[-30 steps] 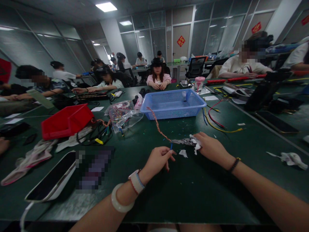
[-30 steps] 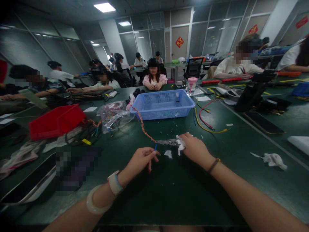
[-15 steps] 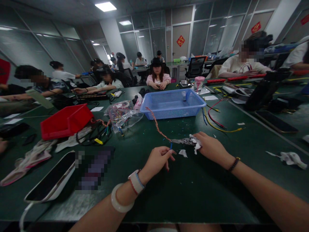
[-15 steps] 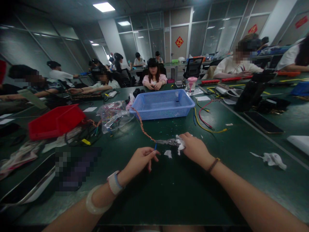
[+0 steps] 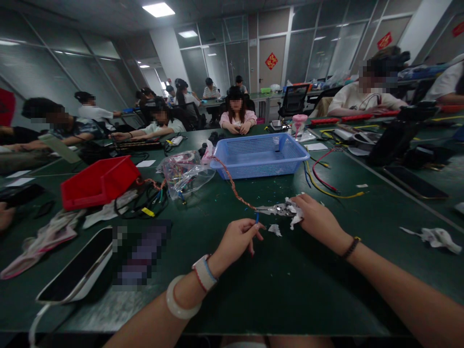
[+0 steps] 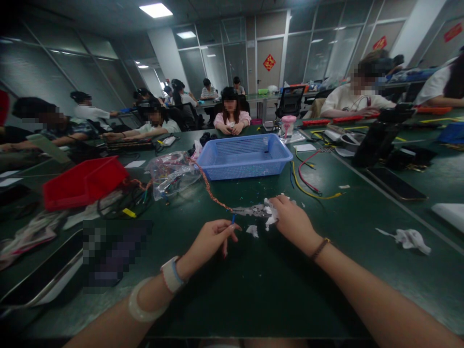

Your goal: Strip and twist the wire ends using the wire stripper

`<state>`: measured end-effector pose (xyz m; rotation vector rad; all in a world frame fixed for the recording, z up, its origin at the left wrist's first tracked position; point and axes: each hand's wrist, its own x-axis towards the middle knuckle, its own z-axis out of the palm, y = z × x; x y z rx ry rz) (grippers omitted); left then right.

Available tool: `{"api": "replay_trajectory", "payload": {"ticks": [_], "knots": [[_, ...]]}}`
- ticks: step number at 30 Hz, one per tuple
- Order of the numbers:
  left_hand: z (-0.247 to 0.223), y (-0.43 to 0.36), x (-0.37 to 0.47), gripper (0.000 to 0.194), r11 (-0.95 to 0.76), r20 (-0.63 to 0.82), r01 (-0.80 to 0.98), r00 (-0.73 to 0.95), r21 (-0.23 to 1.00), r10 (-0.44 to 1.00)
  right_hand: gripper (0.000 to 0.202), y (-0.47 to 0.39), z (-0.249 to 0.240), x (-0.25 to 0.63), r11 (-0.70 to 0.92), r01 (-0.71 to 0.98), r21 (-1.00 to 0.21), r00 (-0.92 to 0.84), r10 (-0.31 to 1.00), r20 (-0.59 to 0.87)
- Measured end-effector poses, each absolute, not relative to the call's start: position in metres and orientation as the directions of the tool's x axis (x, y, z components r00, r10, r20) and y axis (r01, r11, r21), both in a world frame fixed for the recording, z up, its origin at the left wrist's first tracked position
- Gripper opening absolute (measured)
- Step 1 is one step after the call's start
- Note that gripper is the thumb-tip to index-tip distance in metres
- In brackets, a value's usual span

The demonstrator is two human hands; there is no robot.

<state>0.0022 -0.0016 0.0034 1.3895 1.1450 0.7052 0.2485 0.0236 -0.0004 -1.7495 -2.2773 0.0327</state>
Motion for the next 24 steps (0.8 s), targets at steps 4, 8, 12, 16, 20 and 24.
{"api": "replay_trajectory", "payload": {"ticks": [4,8,12,16,20,24], "knots": [[-0.0005,-0.001,0.0019,0.027,0.118,-0.194,0.223,0.36,0.968,0.912,0.037,0.0237,0.0011,0.2486,0.283,0.948,-0.144,-0.241,0.936,0.257],[-0.0021,-0.0006,0.0021,0.028,0.115,-0.186,0.207,0.368,0.972,0.911,0.036,0.0229,0.0028,0.2481,0.278,0.952,-0.129,-0.239,0.936,0.257],[-0.0027,-0.0006,0.0029,0.027,0.134,-0.196,0.186,0.376,0.973,0.906,0.033,0.0224,0.0032,0.2482,0.282,0.951,-0.129,-0.241,0.934,0.262],[-0.0041,-0.0009,0.0032,0.027,0.127,-0.184,0.17,0.38,0.977,0.906,0.033,0.0215,0.0046,0.2477,0.289,0.949,-0.125,-0.246,0.928,0.281],[-0.0036,-0.0013,0.003,0.027,0.126,-0.185,0.174,0.391,0.977,0.902,0.034,0.0208,0.0064,0.2469,0.287,0.951,-0.117,-0.244,0.926,0.289],[-0.0019,-0.0016,0.0027,0.027,0.122,-0.187,0.182,0.402,0.976,0.896,0.034,0.0207,0.0062,0.2463,0.287,0.95,-0.125,-0.24,0.925,0.296]]}}
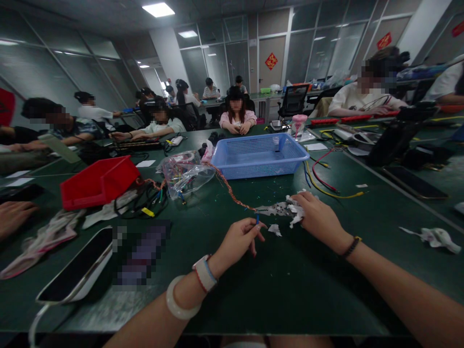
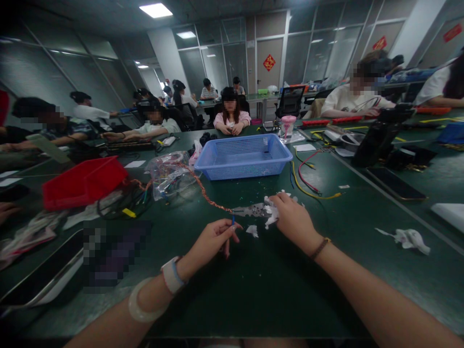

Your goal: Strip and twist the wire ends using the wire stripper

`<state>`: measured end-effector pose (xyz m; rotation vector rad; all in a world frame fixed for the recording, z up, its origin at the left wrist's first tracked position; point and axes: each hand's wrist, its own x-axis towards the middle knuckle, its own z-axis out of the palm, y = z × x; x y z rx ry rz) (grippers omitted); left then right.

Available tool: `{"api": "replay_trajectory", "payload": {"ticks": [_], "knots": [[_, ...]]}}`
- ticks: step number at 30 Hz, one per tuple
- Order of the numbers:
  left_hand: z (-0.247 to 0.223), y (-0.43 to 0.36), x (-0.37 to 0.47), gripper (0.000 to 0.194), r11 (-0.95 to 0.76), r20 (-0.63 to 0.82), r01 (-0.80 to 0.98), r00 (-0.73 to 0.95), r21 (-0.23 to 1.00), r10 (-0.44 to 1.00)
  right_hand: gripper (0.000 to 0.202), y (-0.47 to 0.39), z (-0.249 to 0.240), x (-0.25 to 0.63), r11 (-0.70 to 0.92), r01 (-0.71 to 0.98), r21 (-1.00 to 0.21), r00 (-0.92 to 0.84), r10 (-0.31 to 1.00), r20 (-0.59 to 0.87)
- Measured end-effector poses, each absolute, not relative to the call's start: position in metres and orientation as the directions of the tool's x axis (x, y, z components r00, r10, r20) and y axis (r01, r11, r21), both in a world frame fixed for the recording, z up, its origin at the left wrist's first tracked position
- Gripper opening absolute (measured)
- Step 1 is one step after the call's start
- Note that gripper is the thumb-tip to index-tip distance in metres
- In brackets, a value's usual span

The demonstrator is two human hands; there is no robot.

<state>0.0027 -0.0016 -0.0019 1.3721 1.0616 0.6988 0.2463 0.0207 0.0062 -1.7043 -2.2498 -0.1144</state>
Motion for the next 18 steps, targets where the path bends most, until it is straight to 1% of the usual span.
{"api": "replay_trajectory", "payload": {"ticks": [12,18], "knots": [[-0.0035,-0.0009,0.0023,0.027,0.061,-0.126,0.169,0.403,0.984,0.906,0.042,0.0213,0.0029,0.2462,0.274,0.952,-0.14,-0.216,0.92,0.328],[-0.002,-0.0017,0.0024,0.027,0.033,-0.102,0.18,0.386,0.983,0.917,0.046,0.0216,0.0022,0.2469,0.251,0.955,-0.16,-0.192,0.931,0.31]]}}
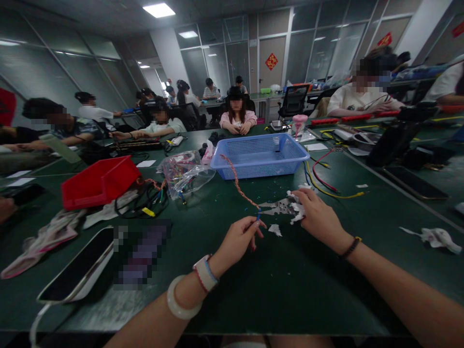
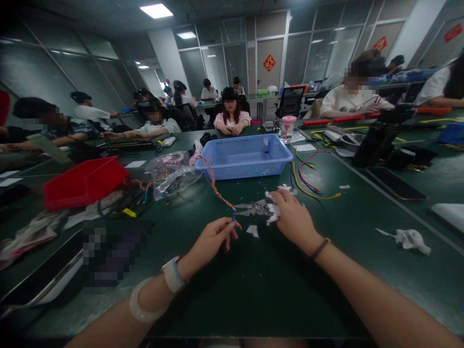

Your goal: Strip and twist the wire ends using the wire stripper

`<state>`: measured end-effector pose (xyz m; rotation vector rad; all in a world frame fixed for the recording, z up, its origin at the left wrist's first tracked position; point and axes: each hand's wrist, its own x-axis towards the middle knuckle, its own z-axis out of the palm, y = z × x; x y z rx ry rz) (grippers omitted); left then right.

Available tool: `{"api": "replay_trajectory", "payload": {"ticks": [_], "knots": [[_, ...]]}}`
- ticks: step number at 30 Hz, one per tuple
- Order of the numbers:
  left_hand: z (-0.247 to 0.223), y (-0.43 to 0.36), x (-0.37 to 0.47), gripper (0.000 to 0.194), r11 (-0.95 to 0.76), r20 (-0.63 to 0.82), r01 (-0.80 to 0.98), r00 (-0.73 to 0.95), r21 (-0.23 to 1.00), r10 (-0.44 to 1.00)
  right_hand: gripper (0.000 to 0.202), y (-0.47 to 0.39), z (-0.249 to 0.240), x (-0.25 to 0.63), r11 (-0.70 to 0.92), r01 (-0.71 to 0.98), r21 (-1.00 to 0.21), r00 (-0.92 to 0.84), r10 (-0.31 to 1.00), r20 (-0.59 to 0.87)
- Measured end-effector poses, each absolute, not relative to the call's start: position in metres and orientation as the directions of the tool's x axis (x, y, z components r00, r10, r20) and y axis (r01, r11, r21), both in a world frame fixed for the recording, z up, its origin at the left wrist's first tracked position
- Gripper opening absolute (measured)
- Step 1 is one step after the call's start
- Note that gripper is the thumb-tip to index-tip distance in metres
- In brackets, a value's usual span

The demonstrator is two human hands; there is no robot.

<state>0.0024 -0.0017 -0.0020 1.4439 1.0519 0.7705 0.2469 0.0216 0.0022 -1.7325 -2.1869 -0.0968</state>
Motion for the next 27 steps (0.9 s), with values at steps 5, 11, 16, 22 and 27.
{"api": "replay_trajectory", "payload": {"ticks": [5,11,16,22,27], "knots": [[0.0022,-0.0031,0.0024,0.027,0.018,-0.077,0.165,0.361,0.986,0.929,0.048,0.023,-0.0009,0.2473,0.229,0.959,-0.165,-0.184,0.951,0.249],[0.0011,-0.0011,0.0012,0.031,0.0,-0.046,0.143,0.324,0.99,0.945,0.05,0.0235,0.0022,0.2499,0.215,0.96,-0.176,-0.161,0.946,0.281],[-0.0001,-0.0014,0.0011,0.034,0.022,-0.079,0.164,0.347,0.986,0.934,0.049,0.0243,0.0028,0.2501,0.263,0.941,-0.214,-0.175,0.917,0.358],[0.0027,-0.0032,0.0009,0.035,-0.041,-0.091,0.282,0.439,0.958,0.894,0.045,0.0213,0.0027,0.2446,0.389,0.894,-0.222,-0.281,0.873,0.398],[0.0017,-0.0039,0.0003,0.034,-0.105,-0.072,0.349,0.459,0.931,0.886,0.047,0.0203,0.0006,0.2432,0.4,0.888,-0.225,-0.3,0.877,0.376]]}}
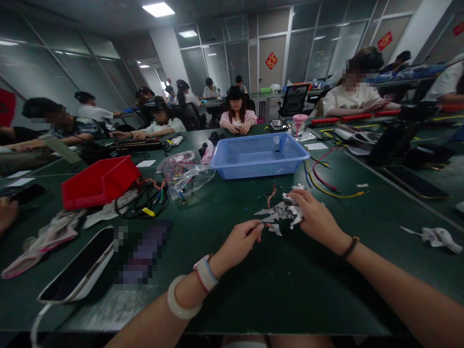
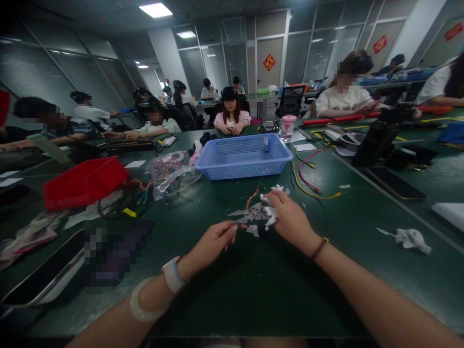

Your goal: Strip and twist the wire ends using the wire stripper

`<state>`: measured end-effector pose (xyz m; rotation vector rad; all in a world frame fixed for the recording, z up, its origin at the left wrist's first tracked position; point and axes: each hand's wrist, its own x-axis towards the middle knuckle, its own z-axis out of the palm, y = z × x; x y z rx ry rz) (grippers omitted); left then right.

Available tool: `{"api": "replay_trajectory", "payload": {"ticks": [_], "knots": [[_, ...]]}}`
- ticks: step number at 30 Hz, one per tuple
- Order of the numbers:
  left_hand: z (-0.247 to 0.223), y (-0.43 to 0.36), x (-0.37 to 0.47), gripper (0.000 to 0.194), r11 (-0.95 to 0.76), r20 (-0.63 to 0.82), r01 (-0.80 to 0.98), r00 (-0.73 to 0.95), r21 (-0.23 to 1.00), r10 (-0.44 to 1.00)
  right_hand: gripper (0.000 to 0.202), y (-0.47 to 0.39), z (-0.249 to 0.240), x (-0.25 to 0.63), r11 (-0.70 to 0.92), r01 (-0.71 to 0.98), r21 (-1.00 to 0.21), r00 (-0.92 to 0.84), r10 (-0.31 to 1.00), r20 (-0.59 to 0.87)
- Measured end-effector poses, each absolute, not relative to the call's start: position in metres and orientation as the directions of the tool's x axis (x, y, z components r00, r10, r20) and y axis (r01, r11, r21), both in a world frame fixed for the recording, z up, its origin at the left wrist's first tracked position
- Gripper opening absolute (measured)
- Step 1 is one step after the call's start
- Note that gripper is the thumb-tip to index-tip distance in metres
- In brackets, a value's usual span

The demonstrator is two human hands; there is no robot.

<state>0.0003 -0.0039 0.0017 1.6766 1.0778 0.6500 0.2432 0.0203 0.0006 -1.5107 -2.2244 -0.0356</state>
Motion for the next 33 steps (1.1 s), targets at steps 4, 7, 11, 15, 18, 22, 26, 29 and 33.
{"api": "replay_trajectory", "payload": {"ticks": [4,7,11,15,18,22,26,29,33], "knots": [[0.001,-0.004,0.001,0.035,-0.156,-0.031,0.381,0.441,0.911,0.897,0.051,0.021,-0.001,0.244,0.398,0.883,-0.249,-0.3,0.887,0.35],[0.003,-0.005,0.001,0.035,-0.179,-0.017,0.392,0.448,0.902,0.894,0.054,0.022,-0.003,0.244,0.405,0.874,-0.269,-0.32,0.896,0.309],[0.008,-0.007,0.003,0.033,-0.204,-0.002,0.395,0.462,0.896,0.887,0.058,0.022,-0.002,0.244,0.434,0.861,-0.266,-0.368,0.891,0.266],[0.012,-0.008,0.003,0.03,-0.24,0.03,0.409,0.458,0.881,0.889,0.063,0.021,-0.002,0.242,0.449,0.862,-0.236,-0.395,0.886,0.242],[0.013,-0.008,0.003,0.03,-0.269,0.054,0.42,0.457,0.867,0.888,0.063,0.021,-0.002,0.241,0.454,0.861,-0.23,-0.404,0.885,0.232],[0.013,-0.008,0.003,0.029,-0.305,0.086,0.431,0.457,0.849,0.885,0.063,0.02,-0.003,0.241,0.444,0.862,-0.246,-0.401,0.893,0.207],[0.012,-0.008,0.003,0.029,-0.329,0.111,0.444,0.449,0.833,0.887,0.068,0.02,-0.003,0.241,0.444,0.865,-0.235,-0.414,0.895,0.169],[0.011,-0.008,0.003,0.029,-0.338,0.118,0.45,0.448,0.827,0.886,0.071,0.02,-0.003,0.241,0.461,0.862,-0.212,-0.436,0.886,0.155],[0.009,-0.007,0.003,0.029,-0.34,0.122,0.459,0.441,0.821,0.889,0.073,0.021,-0.005,0.241,0.478,0.851,-0.218,-0.458,0.878,0.14]]}}
